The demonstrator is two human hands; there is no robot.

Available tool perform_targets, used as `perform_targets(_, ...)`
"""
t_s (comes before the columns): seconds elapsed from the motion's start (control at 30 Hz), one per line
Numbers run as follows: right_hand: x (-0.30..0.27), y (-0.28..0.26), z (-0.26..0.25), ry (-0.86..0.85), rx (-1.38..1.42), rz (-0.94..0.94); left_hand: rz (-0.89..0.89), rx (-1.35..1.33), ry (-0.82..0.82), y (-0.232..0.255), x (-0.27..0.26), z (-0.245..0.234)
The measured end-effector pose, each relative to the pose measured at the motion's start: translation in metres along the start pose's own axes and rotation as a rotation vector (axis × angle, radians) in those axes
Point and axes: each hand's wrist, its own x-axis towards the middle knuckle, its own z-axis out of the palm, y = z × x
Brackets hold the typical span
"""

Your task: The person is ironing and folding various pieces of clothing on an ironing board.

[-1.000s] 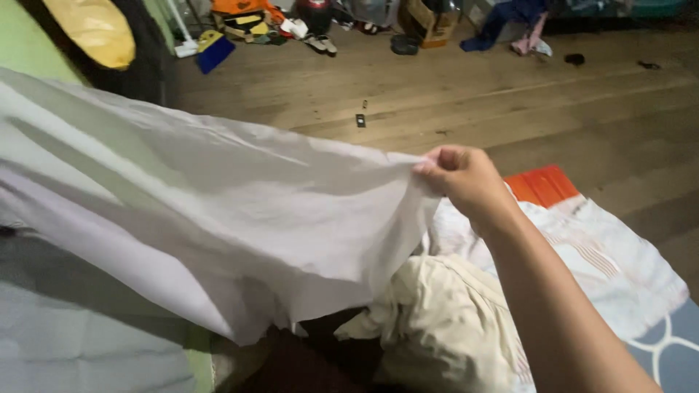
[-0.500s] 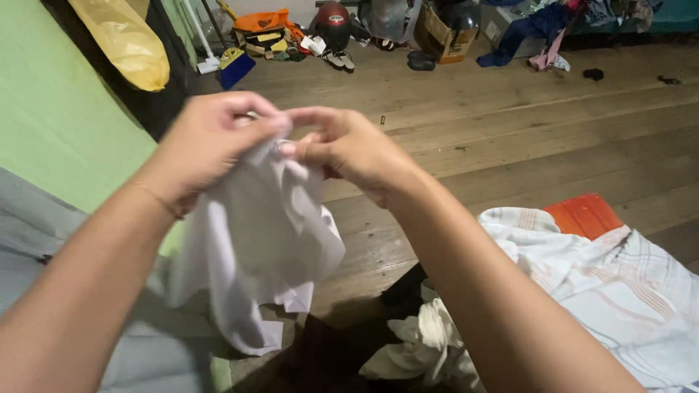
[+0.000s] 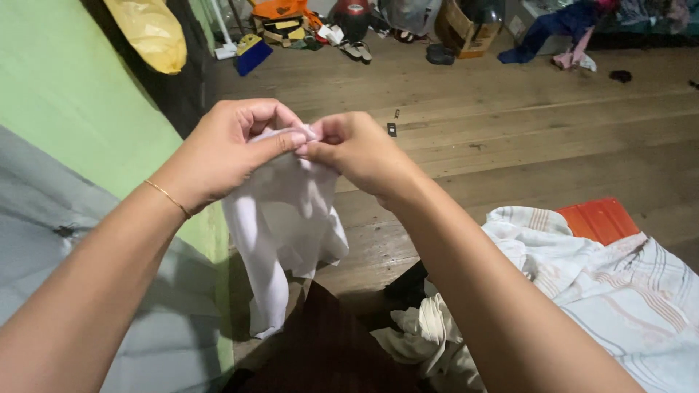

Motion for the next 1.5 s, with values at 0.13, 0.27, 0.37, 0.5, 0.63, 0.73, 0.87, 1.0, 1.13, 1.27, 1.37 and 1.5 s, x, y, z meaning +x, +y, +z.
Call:
perform_targets(0.13,-0.014,-0.005,-0.006,0.075,-0.082,0.010,-0.038,0.301,0.128,0.008,-0.014,0.004)
perform_targets(0.27,-0.036,-0.020,-0.008,0.051,-0.158,-0.015,0.167,0.555,0.230,-0.026,-0.021,0.013)
perform_targets(0.37,-0.047,-0.021,-0.010,-0.028,-0.115,-0.052,0.237,0.638,0.349,-0.051,-0.026,0.027)
perform_targets(0.5,-0.058,-0.028,-0.021,0.013,-0.087,-0.048,-0.155,0.104,0.258,-0.056,-0.030,0.038)
perform_targets(0.63,-0.058,-0.031,-0.027,0.071,-0.126,0.013,-0.068,-0.144,0.154,0.009,-0.033,0.045)
perform_targets(0.73,-0.055,-0.031,-0.026,0.038,-0.144,0.015,-0.054,-0.045,0.100,-0.017,-0.024,0.043)
perform_targets(0.87,-0.053,-0.036,-0.026,-0.016,-0.118,-0.037,-0.084,-0.079,0.157,-0.052,-0.025,0.050)
perform_targets(1.0,-0.054,-0.046,-0.032,-0.146,0.043,-0.119,-0.226,0.091,0.215,-0.074,-0.037,0.062)
perform_targets(1.13,-0.066,-0.060,-0.045,-0.259,0.277,-0.138,-0.470,0.274,0.277,-0.119,-0.056,0.054)
perform_targets(1.27,-0.082,-0.066,-0.071,-0.274,0.387,-0.133,-0.537,0.506,0.356,-0.168,-0.079,0.024)
perform_targets(1.37,-0.093,-0.067,-0.089,-0.304,0.423,-0.152,-0.690,0.556,0.435,-0.164,-0.084,0.005)
perform_targets(1.5,-0.108,-0.068,-0.107,-0.251,0.472,-0.226,-0.724,0.594,0.467,-0.177,-0.087,-0.015)
